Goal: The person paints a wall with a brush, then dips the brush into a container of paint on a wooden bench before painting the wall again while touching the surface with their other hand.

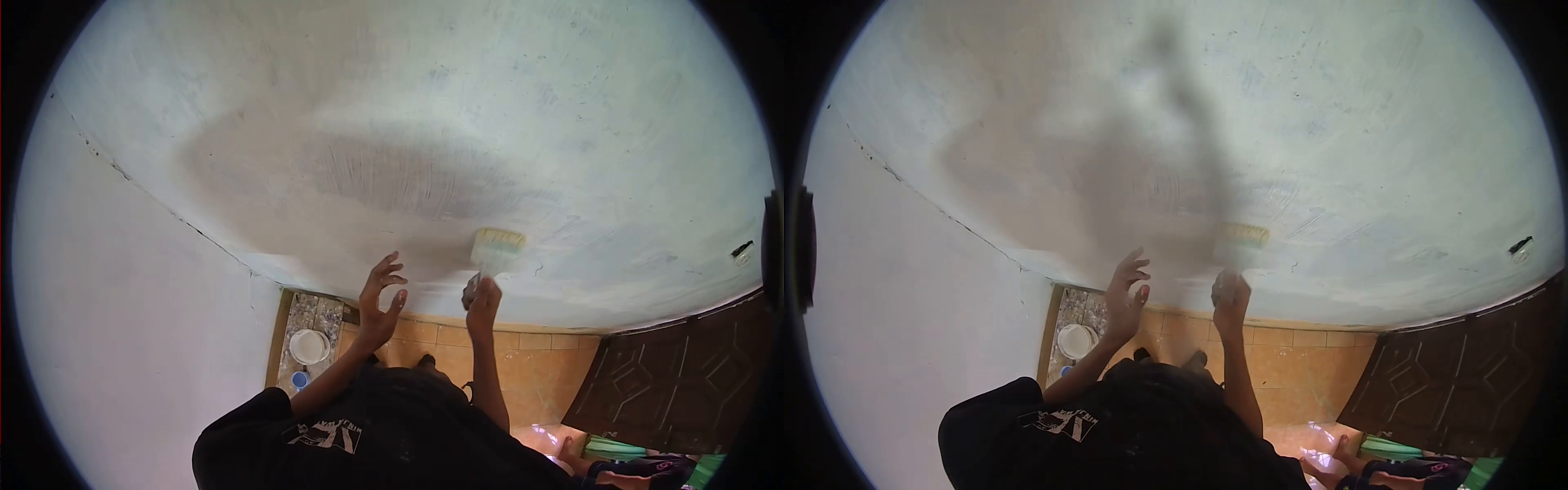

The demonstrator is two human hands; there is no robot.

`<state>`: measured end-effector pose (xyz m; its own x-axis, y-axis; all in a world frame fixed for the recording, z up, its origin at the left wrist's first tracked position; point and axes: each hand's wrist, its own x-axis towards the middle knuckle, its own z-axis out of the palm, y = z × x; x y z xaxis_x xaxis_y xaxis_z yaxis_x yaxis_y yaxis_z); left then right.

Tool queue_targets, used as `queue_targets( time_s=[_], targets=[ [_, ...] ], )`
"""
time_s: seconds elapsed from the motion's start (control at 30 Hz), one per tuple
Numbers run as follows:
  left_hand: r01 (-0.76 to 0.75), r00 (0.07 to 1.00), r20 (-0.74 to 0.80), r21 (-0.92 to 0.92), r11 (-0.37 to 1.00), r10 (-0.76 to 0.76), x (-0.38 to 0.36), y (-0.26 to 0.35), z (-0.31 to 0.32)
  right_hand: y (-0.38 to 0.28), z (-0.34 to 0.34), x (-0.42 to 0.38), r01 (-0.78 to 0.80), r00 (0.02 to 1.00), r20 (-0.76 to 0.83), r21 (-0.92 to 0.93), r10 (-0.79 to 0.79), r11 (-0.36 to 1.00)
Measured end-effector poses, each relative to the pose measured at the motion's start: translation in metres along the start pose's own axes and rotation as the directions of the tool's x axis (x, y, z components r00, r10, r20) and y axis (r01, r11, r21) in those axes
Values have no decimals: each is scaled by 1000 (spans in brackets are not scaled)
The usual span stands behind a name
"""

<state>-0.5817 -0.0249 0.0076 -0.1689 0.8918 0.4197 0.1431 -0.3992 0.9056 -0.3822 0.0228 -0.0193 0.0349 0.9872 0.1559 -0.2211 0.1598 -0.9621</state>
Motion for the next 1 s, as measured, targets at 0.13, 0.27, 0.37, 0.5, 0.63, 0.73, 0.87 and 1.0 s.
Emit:
queue_targets(
  time_s=[0.13,0.27,0.37,0.5,0.63,0.73,0.87,1.0],
  targets=[
    [36,999,42,-27,999,-35,2,7,16,33,-10,-46,-136,991,-19,-72,134,988],
    [95,994,50,-25,995,-94,-1,6,27,-1,-14,-31,-21,996,-79,91,29,996],
    [83,993,83,28,996,-85,-5,-2,35,-16,-25,0,65,996,-70,38,-62,997],
    [96,988,114,93,991,-107,-7,-5,44,41,-51,-15,-81,996,-44,-8,81,997],
    [131,986,91,123,984,-143,-9,-4,50,28,-49,-39,-118,992,-43,-7,118,993],
    [107,992,52,164,981,-117,-12,0,58,-14,-46,-20,-30,999,-37,52,31,998],
    [102,993,40,162,981,-110,-15,2,77,-10,-62,3,-38,999,-25,43,39,998],
    [150,989,-9,99,984,-150,-20,-3,92,28,-86,-32,-141,990,-14,38,141,989]
  ],
)
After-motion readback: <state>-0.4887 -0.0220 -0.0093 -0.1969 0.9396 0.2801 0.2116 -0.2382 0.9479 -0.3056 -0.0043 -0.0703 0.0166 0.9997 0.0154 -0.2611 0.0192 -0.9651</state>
